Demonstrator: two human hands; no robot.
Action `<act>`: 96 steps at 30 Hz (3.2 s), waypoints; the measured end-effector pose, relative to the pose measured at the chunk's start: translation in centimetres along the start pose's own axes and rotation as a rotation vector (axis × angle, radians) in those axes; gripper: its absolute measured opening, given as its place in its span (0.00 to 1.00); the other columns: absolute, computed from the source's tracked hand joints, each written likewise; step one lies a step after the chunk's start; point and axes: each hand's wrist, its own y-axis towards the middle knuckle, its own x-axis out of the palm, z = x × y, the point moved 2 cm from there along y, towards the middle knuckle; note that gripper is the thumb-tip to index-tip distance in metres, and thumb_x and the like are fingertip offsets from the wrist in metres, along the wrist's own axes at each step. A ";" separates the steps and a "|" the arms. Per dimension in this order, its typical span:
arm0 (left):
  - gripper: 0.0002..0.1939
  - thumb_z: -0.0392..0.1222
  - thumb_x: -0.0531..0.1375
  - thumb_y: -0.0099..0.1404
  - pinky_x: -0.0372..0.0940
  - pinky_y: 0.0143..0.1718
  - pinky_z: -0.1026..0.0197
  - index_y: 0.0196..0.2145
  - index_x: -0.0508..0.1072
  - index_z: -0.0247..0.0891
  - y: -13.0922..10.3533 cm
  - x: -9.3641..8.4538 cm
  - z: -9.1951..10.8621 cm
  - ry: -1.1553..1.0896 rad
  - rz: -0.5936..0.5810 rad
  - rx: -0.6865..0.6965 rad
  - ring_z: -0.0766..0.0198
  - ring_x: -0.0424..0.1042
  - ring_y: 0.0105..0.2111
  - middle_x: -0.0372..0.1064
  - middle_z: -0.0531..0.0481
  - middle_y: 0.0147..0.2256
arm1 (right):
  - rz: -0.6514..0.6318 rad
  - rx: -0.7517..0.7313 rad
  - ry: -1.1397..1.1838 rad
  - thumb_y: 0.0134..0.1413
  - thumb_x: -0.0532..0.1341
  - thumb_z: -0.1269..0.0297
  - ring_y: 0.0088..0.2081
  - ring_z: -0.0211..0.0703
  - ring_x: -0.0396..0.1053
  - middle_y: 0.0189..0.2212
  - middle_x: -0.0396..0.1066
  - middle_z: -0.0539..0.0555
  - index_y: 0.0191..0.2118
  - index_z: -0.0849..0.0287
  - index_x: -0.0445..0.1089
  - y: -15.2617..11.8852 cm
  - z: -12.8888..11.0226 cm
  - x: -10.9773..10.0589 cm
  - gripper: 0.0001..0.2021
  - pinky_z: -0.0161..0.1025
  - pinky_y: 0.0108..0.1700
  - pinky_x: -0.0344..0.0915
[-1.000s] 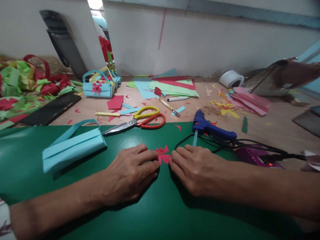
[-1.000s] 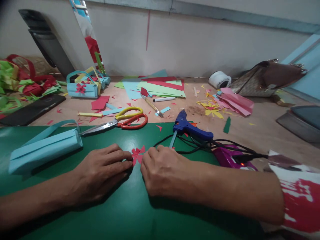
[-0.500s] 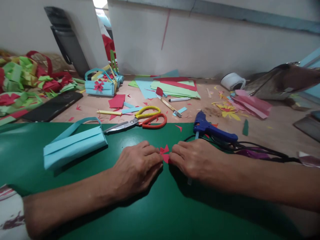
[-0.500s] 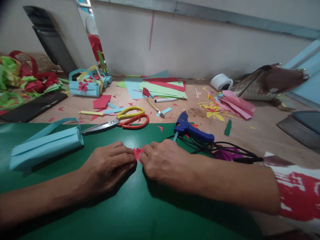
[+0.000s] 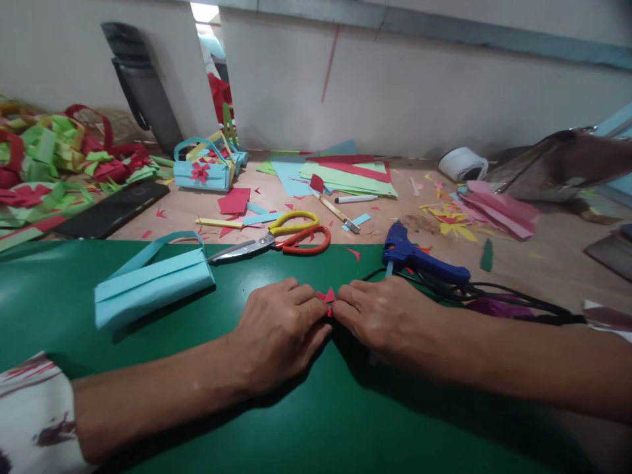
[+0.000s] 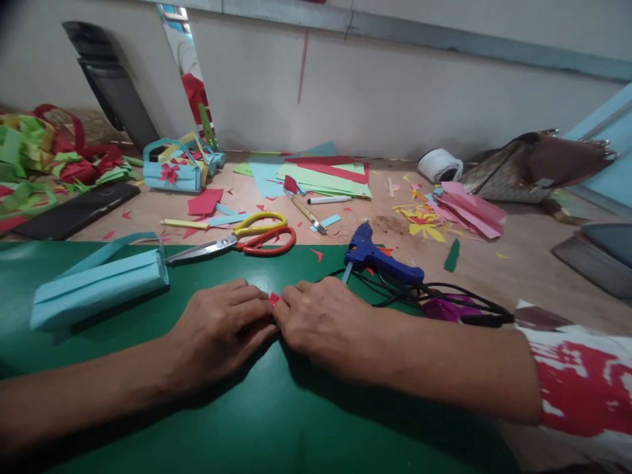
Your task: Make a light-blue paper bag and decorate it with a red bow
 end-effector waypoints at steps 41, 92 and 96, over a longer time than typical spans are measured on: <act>0.09 0.36 0.54 0.65 0.61 0.33 0.58 0.32 0.75 0.36 -1.1 -1.4 0.0 -0.062 0.072 -0.016 0.61 0.67 0.31 0.72 0.46 0.32 | 0.143 0.405 0.742 0.56 0.57 0.73 0.43 0.45 0.62 0.38 0.65 0.55 0.26 0.61 0.68 0.7 2.0 0.0 0.09 0.48 0.48 0.53; 0.09 0.34 0.56 0.57 0.55 0.22 0.66 0.22 0.72 0.37 1.7 0.1 0.0 -0.358 -0.014 -0.400 0.68 0.63 0.20 0.68 0.53 0.20 | 0.300 0.663 1.031 0.44 0.62 0.75 0.53 0.50 0.58 0.42 0.66 0.55 0.24 0.57 0.71 0.2 2.2 1.5 0.06 0.52 0.54 0.52; 0.09 0.35 0.55 0.58 0.54 0.23 0.66 0.22 0.73 0.36 1.6 0.1 0.0 -0.344 -0.012 -0.415 0.69 0.62 0.20 0.68 0.53 0.20 | 0.275 0.655 1.047 0.43 0.63 0.75 0.54 0.51 0.57 0.38 0.67 0.53 0.22 0.57 0.70 0.4 2.1 1.4 0.07 0.50 0.53 0.51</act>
